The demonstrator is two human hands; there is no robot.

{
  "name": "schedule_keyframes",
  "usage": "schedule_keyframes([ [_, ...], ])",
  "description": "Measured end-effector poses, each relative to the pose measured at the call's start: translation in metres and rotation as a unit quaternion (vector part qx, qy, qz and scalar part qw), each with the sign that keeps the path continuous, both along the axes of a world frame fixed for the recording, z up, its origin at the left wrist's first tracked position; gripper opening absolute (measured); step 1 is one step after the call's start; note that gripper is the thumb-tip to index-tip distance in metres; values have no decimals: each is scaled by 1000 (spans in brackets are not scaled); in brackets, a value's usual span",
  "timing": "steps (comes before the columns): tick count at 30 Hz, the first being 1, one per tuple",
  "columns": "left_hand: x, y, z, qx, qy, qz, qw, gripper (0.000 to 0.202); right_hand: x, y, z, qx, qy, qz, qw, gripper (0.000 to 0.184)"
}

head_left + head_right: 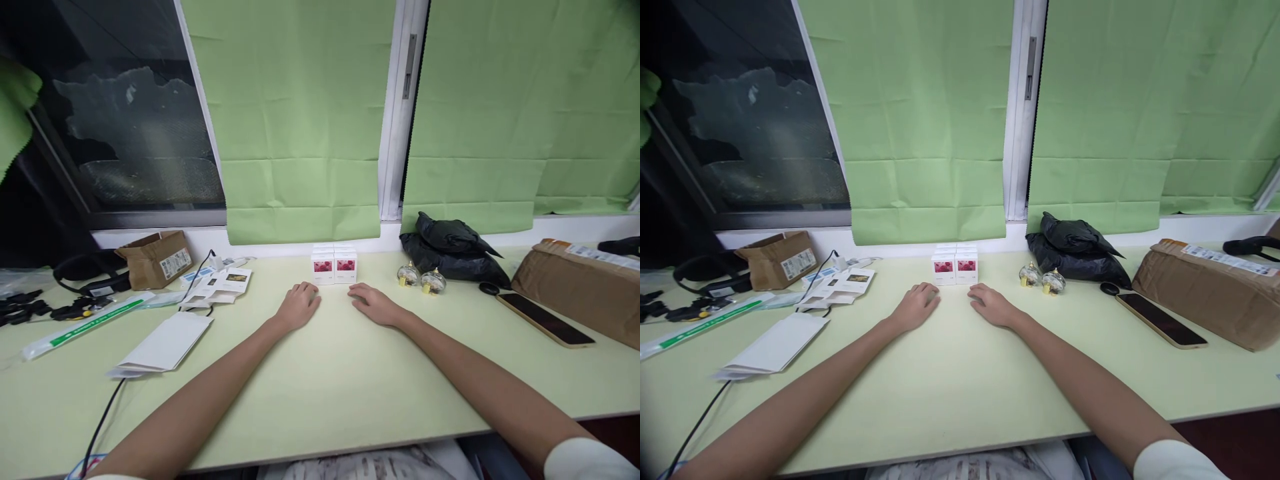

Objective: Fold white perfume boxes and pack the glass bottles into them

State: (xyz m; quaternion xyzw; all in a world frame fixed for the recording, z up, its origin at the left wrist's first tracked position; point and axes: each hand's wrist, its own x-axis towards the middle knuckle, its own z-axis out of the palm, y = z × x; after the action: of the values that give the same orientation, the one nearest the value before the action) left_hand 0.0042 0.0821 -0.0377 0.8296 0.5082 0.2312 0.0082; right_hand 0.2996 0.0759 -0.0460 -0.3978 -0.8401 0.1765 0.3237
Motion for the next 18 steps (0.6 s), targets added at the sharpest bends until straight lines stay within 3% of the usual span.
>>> schedule_keyframes([
  [13,1,-2,3,-5,3,3,1000,30,3,2,0,8,-11,12,1000,34],
  [18,1,-2,4,-6,5,1,1000,33,5,-3,8,56,-91,-2,994,32],
])
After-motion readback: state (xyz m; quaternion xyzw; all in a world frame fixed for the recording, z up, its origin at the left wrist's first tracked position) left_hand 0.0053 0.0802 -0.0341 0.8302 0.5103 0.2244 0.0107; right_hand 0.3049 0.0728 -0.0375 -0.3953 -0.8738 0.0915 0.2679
